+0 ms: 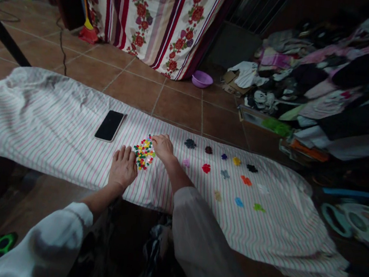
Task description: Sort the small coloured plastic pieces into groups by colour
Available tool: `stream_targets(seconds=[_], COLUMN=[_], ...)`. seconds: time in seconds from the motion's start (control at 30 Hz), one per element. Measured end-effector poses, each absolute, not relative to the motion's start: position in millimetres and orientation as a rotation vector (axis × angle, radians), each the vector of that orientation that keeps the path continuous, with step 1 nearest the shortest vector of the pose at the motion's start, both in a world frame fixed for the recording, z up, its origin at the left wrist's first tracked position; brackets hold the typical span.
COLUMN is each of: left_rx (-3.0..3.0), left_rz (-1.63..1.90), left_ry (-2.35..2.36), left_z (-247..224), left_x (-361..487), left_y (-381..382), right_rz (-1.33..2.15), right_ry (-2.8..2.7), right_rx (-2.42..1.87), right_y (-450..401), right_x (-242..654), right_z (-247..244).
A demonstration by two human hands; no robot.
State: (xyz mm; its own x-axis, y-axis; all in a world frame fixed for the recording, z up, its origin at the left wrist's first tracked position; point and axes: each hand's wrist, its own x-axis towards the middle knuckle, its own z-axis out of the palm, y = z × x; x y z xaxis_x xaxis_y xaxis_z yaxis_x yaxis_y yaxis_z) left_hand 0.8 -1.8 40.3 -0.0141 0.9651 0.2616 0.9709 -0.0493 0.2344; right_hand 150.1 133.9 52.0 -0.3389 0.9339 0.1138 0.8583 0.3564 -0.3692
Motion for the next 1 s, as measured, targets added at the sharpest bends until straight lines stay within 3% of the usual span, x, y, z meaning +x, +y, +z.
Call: stream_targets(seconds=[0.43, 1.0], left_rx=[-2.182, -2.169], left_rz=[-0.512, -0.543], left_ry=[-2.135, -2.081], left_z=[40, 37], left_x=[1, -1], left_y=[-2, -1], right_rz=[0.307, 0.326], right_ry=[-2.338, -2.051], right_rx=[-1.815, -1.697], right_y=[142, 101], right_x=[127, 163], right_z=[64, 55])
